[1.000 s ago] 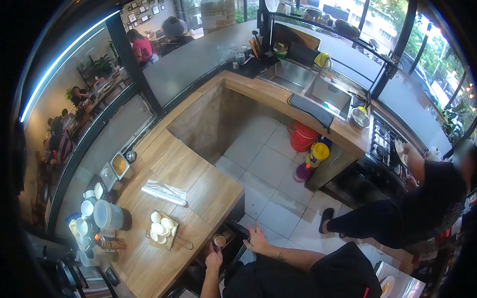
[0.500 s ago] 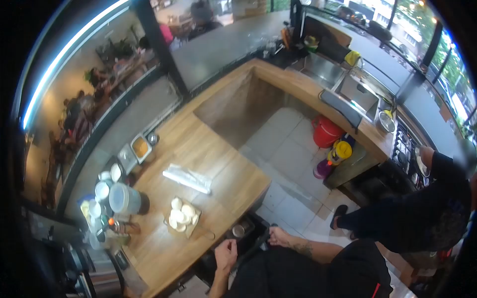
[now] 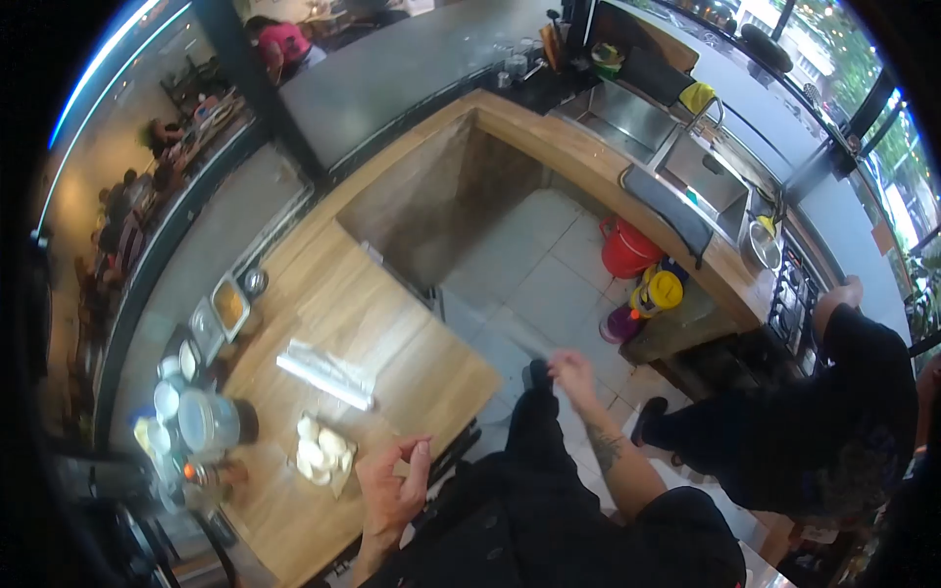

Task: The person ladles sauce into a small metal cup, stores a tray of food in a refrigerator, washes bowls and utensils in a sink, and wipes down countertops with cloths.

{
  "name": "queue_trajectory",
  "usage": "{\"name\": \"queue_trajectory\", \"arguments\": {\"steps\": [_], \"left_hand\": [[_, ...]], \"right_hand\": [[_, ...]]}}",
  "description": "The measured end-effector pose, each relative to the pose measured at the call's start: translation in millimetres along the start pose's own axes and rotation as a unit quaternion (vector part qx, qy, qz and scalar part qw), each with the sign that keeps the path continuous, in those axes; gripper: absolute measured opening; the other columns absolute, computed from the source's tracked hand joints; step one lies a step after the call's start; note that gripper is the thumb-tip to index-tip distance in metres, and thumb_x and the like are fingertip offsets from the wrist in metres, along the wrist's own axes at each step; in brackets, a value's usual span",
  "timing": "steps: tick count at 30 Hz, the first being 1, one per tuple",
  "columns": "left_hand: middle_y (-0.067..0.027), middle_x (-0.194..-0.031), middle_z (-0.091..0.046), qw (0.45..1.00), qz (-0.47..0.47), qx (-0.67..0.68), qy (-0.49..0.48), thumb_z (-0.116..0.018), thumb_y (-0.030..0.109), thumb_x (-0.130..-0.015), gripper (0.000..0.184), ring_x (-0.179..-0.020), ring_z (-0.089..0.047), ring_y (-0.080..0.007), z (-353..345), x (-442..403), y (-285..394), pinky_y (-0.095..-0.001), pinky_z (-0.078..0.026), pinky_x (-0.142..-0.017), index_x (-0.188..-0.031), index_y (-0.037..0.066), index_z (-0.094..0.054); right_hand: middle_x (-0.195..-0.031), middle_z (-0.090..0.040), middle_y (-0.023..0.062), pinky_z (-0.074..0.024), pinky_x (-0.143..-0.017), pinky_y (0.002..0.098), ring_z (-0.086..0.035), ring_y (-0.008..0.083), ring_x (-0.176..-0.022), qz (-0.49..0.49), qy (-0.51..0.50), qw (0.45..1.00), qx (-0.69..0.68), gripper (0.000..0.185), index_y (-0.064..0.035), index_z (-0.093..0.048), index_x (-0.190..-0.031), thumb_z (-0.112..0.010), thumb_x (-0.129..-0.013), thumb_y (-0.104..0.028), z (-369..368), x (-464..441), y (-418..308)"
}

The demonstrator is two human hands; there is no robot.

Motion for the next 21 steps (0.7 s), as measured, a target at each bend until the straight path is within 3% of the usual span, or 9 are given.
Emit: {"name": "queue_trajectory", "arguments": {"steps": [4,6,10,11,13,15,17,19,21], "left_hand": [[-0.0116,-0.08,-0.074,0.997,-0.062,-0.013,-0.051,-0.076,0.008,-0.093,0.011,-0.07,-0.073,-0.0224,-47,-101,30,-0.0334,-0.056,-0.065,-0.103,0.006,-0.08],[-0.0118,-0.081,-0.075,0.996,-0.059,-0.019,-0.059,-0.076,0.008,-0.092,0.012,-0.072,-0.074,-0.0214,-86,-156,25,-0.0323,-0.057,-0.067,-0.103,0.005,-0.081],[-0.0143,-0.088,-0.077,0.996,0.069,-0.024,-0.049,-0.074,0.013,-0.095,0.013,-0.079,-0.076,-0.0242,-182,-292,-6,-0.0336,-0.059,-0.074,-0.103,0.004,-0.08],[-0.0154,-0.091,-0.078,0.995,0.081,-0.036,-0.05,-0.071,0.016,-0.098,0.017,-0.081,-0.077,-0.026,-207,-329,-23,-0.0354,-0.06,-0.076,-0.104,0.003,-0.079],[-0.0167,-0.093,-0.078,0.975,0.208,-0.015,-0.075,-0.07,0.02,-0.099,0.021,-0.082,-0.077,-0.0278,-251,-407,-43,-0.0373,-0.06,-0.076,-0.108,0.002,-0.077],[-0.0136,-0.093,-0.079,0.981,0.165,-0.041,-0.091,-0.069,0.02,-0.101,0.028,-0.083,-0.075,-0.0187,-288,-493,-65,-0.0319,-0.057,-0.074,-0.12,0.001,-0.074],[-0.0146,-0.097,-0.078,0.993,0.07,-0.082,-0.055,-0.068,0.02,-0.102,0.027,-0.083,-0.076,-0.0247,-326,-575,-102,-0.0364,-0.059,-0.076,-0.121,0.002,-0.073],[-0.0144,-0.101,-0.077,0.994,0.005,-0.106,-0.006,-0.068,0.02,-0.101,0.028,-0.084,-0.075,-0.0311,-359,-651,-125,-0.0422,-0.059,-0.078,-0.123,0.004,-0.07],[-0.0147,-0.105,-0.076,0.992,-0.042,-0.117,0.004,-0.068,0.022,-0.099,0.033,-0.087,-0.073,-0.0359,-385,-721,-134,-0.0459,-0.058,-0.083,-0.127,0.005,-0.067]], "right_hand": [[-0.104,-0.07,0.0039,-0.048,-0.068,0.0252,-0.063,0.0102,-0.087,0.281,0.101,0.947,0.117,0.035,-0.0059,-0.059,-0.135,-0.066,-0.102,-0.015,5,-170,-170],[-0.106,-0.068,0.0038,-0.0497,-0.074,0.0267,-0.062,0.0107,-0.09,0.315,0.071,0.939,0.116,0.049,-0.0039,-0.054,-0.143,-0.071,-0.099,-0.018,-39,-238,-303],[-0.122,-0.069,0.0201,-0.0554,-0.094,0.0374,-0.07,0.0267,-0.108,0.442,0.089,0.863,0.23,0.076,0.0008,-0.048,-0.15,-0.083,-0.091,-0.032,-119,-446,-494],[-0.114,-0.067,0.0134,-0.0542,-0.084,0.0321,-0.064,0.0175,-0.092,0.52,0.094,0.811,0.25,0.083,0.0013,-0.051,-0.149,-0.089,-0.086,-0.037,-137,-504,-528],[-0.138,-0.063,0.0256,-0.056,-0.093,0.0384,-0.07,0.0329,-0.113,0.577,0.157,0.722,0.348,0.095,0.0076,-0.049,-0.149,-0.09,-0.082,-0.046,-168,-613,-574],[-0.133,-0.064,0.029,-0.0536,-0.098,0.0444,-0.067,0.0386,-0.118,0.563,0.123,0.724,0.378,0.093,0.0099,-0.051,-0.144,-0.088,-0.081,-0.048,-191,-676,-603],[-0.129,-0.065,0.0323,-0.0512,-0.102,0.0503,-0.064,0.0444,-0.123,0.548,0.088,0.724,0.41,0.092,0.0123,-0.052,-0.139,-0.087,-0.08,-0.049,-205,-704,-617],[-0.118,-0.069,0.0318,-0.0526,-0.1,0.0507,-0.068,0.0459,-0.115,0.474,-0.03,0.79,0.388,0.086,0.0093,-0.055,-0.134,-0.086,-0.08,-0.05,-208,-711,-625],[-0.109,-0.073,0.0281,-0.0551,-0.094,0.0475,-0.071,0.0436,-0.107,0.527,-0.02,0.762,0.376,0.079,0.0078,-0.059,-0.128,-0.089,-0.078,-0.046,-207,-713,-630]]}}
Point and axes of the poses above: each hand's wrist, its own x-axis away from the middle knuckle, its own z-axis out of the back of the hand, y = z × x, the point moved 3 cm from there along -x, towards the middle knuckle
